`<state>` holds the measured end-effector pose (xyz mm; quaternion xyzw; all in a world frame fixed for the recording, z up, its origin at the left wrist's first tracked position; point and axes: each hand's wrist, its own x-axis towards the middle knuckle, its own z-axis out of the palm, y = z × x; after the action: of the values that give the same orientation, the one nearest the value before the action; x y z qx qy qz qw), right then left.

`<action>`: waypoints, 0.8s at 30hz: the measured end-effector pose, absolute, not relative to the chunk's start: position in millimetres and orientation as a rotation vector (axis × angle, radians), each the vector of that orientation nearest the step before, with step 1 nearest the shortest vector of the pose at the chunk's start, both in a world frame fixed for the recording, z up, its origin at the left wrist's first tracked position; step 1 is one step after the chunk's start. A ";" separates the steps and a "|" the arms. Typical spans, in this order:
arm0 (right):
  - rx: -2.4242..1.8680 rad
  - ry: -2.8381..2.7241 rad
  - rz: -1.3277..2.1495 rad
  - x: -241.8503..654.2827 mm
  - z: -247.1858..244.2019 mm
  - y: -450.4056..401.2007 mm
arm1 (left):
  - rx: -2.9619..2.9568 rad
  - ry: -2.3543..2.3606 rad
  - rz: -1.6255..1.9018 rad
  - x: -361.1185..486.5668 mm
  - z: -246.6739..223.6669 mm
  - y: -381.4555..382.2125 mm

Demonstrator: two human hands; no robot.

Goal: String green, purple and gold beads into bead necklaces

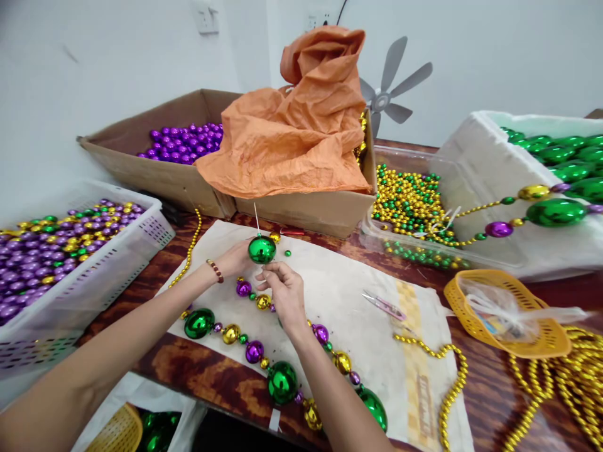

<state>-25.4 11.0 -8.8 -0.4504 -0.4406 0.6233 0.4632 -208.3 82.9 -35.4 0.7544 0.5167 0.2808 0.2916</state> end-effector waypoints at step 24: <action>-1.113 -1.317 1.543 -9.9 -18.8 11.0 | 0.523 0.807 1.344 -228.9 10.1 77.3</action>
<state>-9.9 11.0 -18.8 -0.4405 -0.5213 0.6105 0.4019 -228.9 77.3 10.1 0.2328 0.3591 0.5980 0.6776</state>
